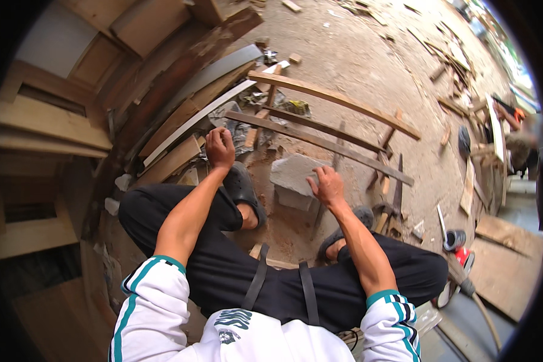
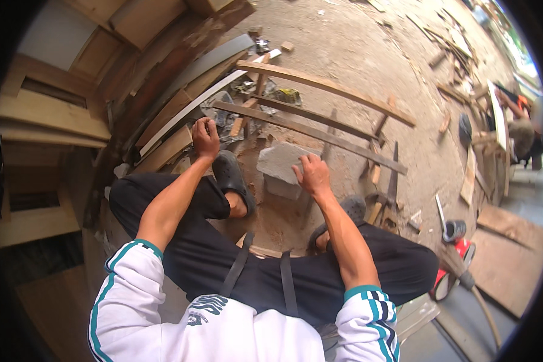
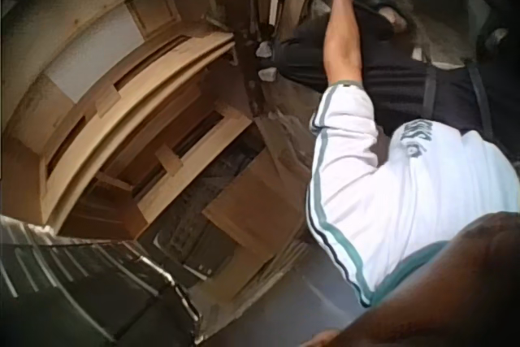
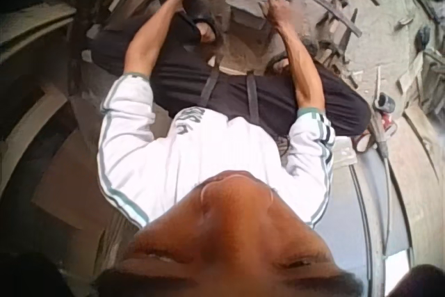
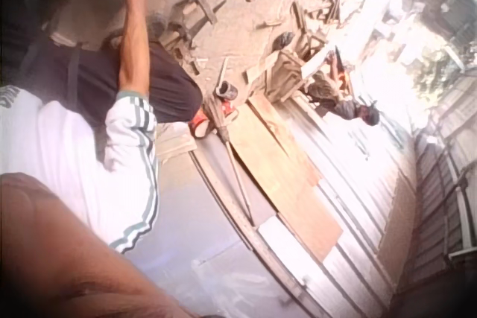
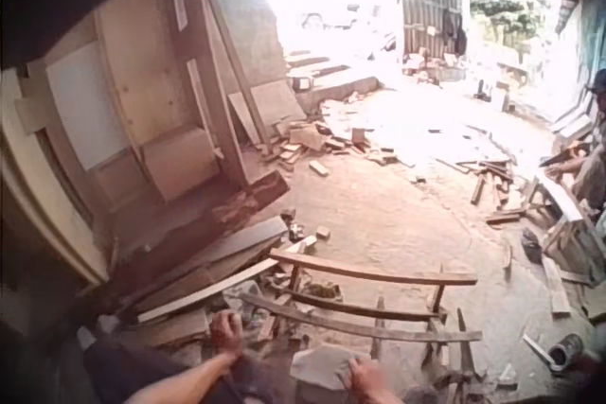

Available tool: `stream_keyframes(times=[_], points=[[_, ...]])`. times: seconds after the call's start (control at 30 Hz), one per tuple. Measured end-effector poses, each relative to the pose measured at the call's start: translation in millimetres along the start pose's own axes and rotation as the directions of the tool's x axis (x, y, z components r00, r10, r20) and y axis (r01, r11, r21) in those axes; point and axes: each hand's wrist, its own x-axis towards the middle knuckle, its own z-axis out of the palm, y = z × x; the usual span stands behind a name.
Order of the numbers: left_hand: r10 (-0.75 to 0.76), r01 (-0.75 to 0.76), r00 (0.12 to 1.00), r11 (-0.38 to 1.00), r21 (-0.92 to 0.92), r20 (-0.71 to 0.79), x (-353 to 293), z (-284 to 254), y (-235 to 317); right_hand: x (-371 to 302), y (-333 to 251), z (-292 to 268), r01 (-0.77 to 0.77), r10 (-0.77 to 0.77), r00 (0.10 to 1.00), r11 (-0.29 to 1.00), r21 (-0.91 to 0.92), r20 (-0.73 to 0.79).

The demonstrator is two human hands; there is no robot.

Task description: The person sits on the ground and assembles a wooden frame by aligning planks and nailing them together. They use a hammer to drive nails into the joints and adjust the pieces to ensure alignment.

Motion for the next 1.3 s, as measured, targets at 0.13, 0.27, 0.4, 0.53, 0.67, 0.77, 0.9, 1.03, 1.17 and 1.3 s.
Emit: stream_keyframes(times=[0.13,0.27,0.4,0.53,0.67,0.77,0.9,1.03,1.17,1.3], points=[[-0.436,0.436,0.893,0.900,0.027,0.110,16.2,7.1,-66.5,17.1,-17.9,24.7,-0.059,0.074,0.949,0.997,-0.058,0.305],[-0.518,0.511,0.824,0.854,0.094,0.228,38.4,27.5,-97.5,22.3,-31.9,31.6,-0.230,0.235,0.906,0.972,-0.054,0.352],[-0.469,0.465,0.867,0.883,0.066,0.169,62.3,71.8,-115.3,32.6,-34.0,29.8,-0.291,0.293,0.860,0.954,-0.072,0.418],[-0.471,0.459,0.866,0.882,0.108,0.164,88.9,105.5,-128.3,40.0,-35.0,29.3,-0.319,0.343,0.820,0.938,-0.131,0.458],[-0.428,0.355,0.839,0.898,0.258,0.335,101.1,118.3,-135.5,40.8,-34.2,29.9,-0.306,0.327,0.831,0.944,-0.122,0.450],[-0.393,0.289,0.822,0.912,0.292,0.413,105.6,122.4,-134.3,41.3,-31.4,29.5,-0.332,0.348,0.814,0.936,-0.120,0.465],[-0.385,0.253,0.814,0.909,0.332,0.435,112.9,122.5,-149.5,38.3,-29.4,32.6,-0.319,0.313,0.849,0.946,-0.060,0.426],[-0.513,0.343,0.671,0.855,0.390,0.536,130.7,118.9,-142.4,33.5,-30.0,34.1,-0.313,0.304,0.872,0.949,-0.039,0.384],[-0.555,0.280,0.542,0.827,0.487,0.631,146.2,117.6,-138.7,34.4,-34.1,30.8,-0.332,0.317,0.874,0.943,-0.024,0.367],[-0.545,0.222,0.554,0.825,0.520,0.629,147.1,118.4,-122.7,31.3,-30.2,32.6,-0.333,0.324,0.879,0.942,-0.035,0.350]])
